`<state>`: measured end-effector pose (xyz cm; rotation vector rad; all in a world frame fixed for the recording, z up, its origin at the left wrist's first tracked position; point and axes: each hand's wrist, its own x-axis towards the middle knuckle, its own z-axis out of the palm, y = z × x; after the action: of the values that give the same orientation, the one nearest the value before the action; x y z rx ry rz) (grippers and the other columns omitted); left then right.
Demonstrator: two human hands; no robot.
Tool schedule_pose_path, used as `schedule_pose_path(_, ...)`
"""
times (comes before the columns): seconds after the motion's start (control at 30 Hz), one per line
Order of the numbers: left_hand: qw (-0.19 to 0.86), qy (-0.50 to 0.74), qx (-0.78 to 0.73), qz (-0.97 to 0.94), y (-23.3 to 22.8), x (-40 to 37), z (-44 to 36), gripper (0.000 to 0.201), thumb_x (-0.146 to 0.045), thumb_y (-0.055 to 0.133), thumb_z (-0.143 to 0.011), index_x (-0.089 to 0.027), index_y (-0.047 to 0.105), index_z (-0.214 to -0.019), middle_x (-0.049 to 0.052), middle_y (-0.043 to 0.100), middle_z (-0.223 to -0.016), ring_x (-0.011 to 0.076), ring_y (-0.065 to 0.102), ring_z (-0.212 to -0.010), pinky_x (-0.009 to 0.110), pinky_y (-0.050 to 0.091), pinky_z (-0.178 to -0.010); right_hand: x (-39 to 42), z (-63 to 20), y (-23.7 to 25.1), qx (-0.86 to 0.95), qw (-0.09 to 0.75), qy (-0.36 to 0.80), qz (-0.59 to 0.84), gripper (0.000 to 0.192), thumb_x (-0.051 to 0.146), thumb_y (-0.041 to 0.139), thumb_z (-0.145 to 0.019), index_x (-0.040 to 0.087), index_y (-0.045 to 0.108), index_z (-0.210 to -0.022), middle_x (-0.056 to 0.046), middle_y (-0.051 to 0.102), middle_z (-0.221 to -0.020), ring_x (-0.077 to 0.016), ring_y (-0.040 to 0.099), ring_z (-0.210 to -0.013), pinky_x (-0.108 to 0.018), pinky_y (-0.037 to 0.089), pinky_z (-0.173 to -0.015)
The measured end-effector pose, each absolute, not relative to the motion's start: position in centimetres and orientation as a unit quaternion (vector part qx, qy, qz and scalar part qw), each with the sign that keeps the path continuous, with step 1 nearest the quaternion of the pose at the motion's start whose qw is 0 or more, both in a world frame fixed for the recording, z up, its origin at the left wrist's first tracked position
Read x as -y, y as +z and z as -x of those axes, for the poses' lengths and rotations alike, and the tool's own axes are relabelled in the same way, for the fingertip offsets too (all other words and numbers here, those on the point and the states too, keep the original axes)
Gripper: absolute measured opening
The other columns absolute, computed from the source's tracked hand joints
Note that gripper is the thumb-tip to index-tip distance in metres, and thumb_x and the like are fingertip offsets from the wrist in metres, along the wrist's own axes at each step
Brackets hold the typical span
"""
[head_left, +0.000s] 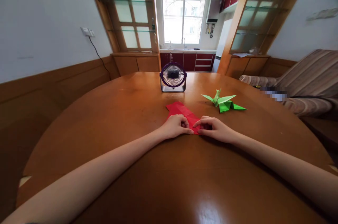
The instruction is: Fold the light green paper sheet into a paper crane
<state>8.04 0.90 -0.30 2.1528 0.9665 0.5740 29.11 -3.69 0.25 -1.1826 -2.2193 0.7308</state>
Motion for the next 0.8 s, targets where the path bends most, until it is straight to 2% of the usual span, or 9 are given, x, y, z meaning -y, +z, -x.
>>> schedule_pose_path(0.17,0.400,0.249,-0.365,-0.803,-0.6,-0.8,-8.0,0.034,-0.044,0.077,-0.061,-0.014,0.061,-0.061,-0.002,0.055,-0.062,0.0111,0.048,-0.058,0.023,0.033,-0.053,3.3,-28.6,0.0,0.773,0.266,0.332,0.471,0.023,0.037,0.063,-0.078,0.014,0.063,-0.084,-0.001,0.056,-0.075,-0.0120,0.049,-0.065,-0.024,0.040,-0.058)
schedule_pose_path(0.37,0.401,0.246,-0.373,-0.799,-0.5,-0.8,-8.0,0.034,-0.044,0.078,-0.060,-0.014,0.061,-0.060,-0.002,0.056,-0.062,0.0109,0.047,-0.057,0.023,0.033,-0.052,3.1,-28.4,-0.7,0.738,0.313,0.377,0.463,0.022,0.032,0.064,-0.074,0.015,0.054,-0.085,0.001,0.056,-0.073,-0.0104,0.046,-0.060,-0.023,0.038,-0.054)
schedule_pose_path(0.53,0.377,0.244,-0.384,-0.807,-0.7,-0.9,-8.1,0.038,-0.049,0.077,-0.059,-0.015,0.060,-0.061,-0.002,0.057,-0.061,0.0113,0.048,-0.058,0.023,0.032,-0.052,3.6,-28.5,-0.5,0.786,0.300,0.277,0.464,0.011,0.025,0.061,-0.077,0.016,0.056,-0.080,0.002,0.053,-0.067,-0.0101,0.045,-0.058,-0.022,0.036,-0.053)
schedule_pose_path(0.67,0.384,0.231,-0.391,-0.804,-0.8,-1.4,-8.2,0.039,-0.049,0.078,-0.057,-0.015,0.060,-0.061,-0.002,0.057,-0.060,0.0114,0.047,-0.057,0.023,0.031,-0.051,4.2,-29.3,0.2,0.849,0.301,0.171,0.399,0.005,0.020,0.057,-0.082,0.016,0.060,-0.081,-0.002,0.058,-0.075,-0.0112,0.049,-0.062,-0.023,0.041,-0.058)
schedule_pose_path(0.8,0.383,0.183,-0.404,-0.810,-0.2,-2.3,-8.4,0.041,-0.049,0.080,-0.052,-0.016,0.058,-0.055,-0.004,0.052,-0.053,0.0100,0.043,-0.052,0.023,0.027,-0.048,4.5,-30.6,0.7,0.928,0.241,0.094,0.267,0.018,0.016,0.051,-0.086,0.017,0.067,-0.095,-0.008,0.064,-0.089,-0.0163,0.057,-0.079,-0.029,0.047,-0.072)
